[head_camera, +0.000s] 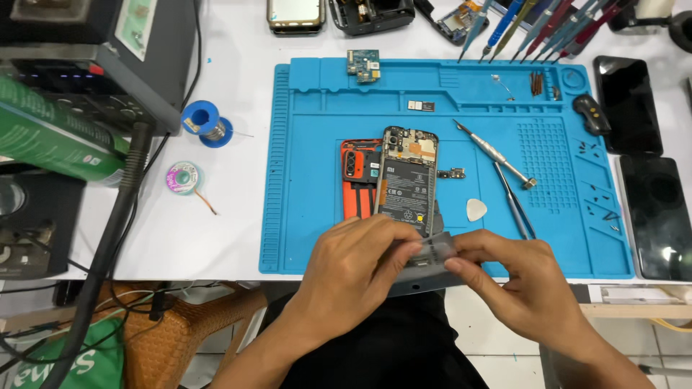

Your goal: The person removes a small component from the bottom of a disassembled smartphone using tweezers, then opens a sealed bag to retrieve a replacement part. They install the new component into the phone and press it into place, completing the replacement step.

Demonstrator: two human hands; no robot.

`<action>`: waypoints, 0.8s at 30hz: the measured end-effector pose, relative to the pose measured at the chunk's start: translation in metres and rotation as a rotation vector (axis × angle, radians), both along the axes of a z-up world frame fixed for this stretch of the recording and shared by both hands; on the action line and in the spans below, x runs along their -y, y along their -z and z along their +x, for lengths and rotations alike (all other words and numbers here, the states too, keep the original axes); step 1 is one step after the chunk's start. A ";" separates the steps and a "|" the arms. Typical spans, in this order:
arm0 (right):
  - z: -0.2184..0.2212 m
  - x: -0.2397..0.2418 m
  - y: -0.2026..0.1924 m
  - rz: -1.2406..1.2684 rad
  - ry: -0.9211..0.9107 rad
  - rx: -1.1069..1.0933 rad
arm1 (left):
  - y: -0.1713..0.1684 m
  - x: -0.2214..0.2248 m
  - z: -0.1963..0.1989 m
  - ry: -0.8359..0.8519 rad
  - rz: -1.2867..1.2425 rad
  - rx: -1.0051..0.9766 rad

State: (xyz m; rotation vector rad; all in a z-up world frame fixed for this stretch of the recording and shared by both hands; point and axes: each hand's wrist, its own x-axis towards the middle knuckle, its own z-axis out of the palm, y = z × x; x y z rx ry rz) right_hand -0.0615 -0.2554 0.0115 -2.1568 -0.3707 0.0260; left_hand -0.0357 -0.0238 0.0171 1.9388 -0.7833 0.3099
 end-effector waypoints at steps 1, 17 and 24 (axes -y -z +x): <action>0.002 -0.001 0.001 0.001 -0.010 0.004 | 0.000 -0.001 0.000 -0.010 0.001 0.004; -0.015 0.004 0.010 0.074 0.156 0.095 | 0.002 -0.020 0.001 -0.120 0.061 -0.316; -0.016 0.000 0.009 0.140 0.220 0.048 | -0.004 -0.014 0.003 -0.225 -0.011 -0.446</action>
